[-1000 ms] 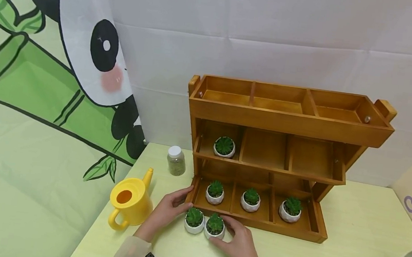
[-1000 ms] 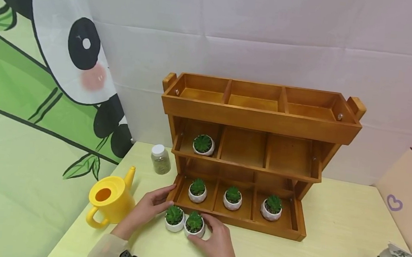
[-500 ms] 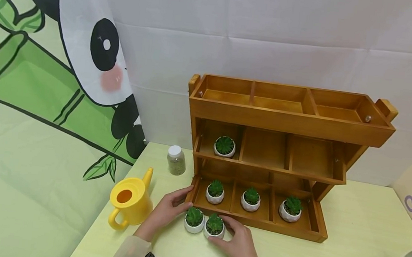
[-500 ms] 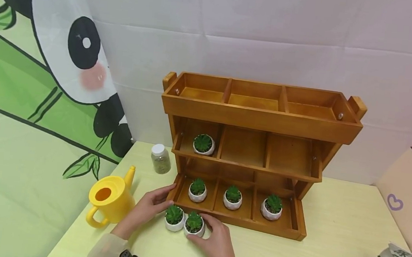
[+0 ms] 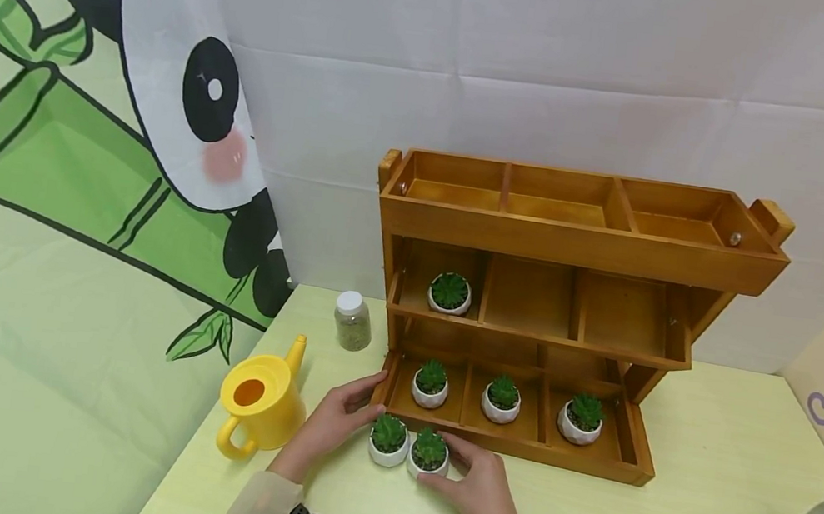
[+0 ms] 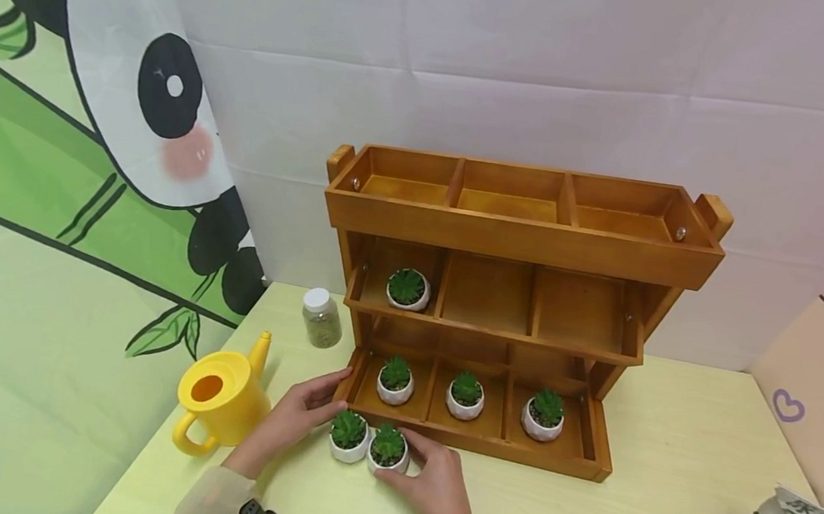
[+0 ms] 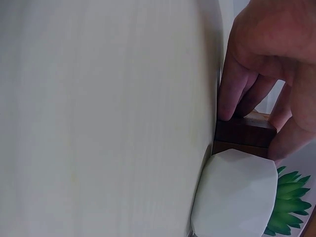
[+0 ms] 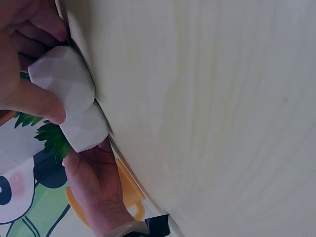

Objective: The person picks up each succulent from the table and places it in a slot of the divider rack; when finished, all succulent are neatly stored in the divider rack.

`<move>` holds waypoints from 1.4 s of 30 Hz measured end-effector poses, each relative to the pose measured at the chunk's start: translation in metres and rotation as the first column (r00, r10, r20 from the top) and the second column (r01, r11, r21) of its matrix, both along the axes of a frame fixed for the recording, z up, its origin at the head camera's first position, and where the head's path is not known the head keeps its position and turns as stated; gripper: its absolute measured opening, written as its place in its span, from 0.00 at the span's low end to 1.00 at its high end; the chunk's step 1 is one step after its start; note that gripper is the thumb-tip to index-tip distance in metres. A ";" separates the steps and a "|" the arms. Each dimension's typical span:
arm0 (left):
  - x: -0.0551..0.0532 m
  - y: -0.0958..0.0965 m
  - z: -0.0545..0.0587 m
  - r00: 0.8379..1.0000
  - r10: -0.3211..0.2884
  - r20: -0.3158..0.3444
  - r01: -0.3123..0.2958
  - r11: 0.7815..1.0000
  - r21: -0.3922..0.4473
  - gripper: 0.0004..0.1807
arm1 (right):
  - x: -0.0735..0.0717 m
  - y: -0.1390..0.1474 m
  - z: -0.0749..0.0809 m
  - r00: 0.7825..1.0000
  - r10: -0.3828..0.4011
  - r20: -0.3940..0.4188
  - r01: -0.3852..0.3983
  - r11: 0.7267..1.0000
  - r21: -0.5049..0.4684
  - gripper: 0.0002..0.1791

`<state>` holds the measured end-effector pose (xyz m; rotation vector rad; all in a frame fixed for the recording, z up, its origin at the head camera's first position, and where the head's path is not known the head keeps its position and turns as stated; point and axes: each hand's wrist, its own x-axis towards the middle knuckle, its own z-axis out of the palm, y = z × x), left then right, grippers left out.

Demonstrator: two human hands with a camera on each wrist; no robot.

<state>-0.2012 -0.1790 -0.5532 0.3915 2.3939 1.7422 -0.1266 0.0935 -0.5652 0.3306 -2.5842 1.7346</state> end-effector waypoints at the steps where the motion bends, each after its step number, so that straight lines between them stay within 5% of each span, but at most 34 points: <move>1: 0.000 0.000 0.000 1.000 0.000 -0.001 0.000 1.000 0.000 0.31 | 0.000 0.000 0.000 1.000 0.007 0.011 -0.006 1.000 -0.015 0.37; 15: 0.001 0.001 0.001 1.000 0.004 -0.004 -0.004 1.000 -0.003 0.31 | 0.001 0.000 0.003 0.993 0.040 0.110 -0.024 0.990 -0.142 0.38; 25: 0.000 0.001 -0.001 1.000 0.001 -0.012 -0.001 1.000 -0.006 0.31 | 0.002 0.005 0.008 0.993 0.017 0.118 -0.002 0.993 -0.122 0.39; 42: 0.002 0.002 0.002 1.000 0.010 -0.003 -0.010 1.000 -0.002 0.31 | 0.002 0.023 0.038 0.996 0.004 0.092 0.005 0.995 -0.098 0.39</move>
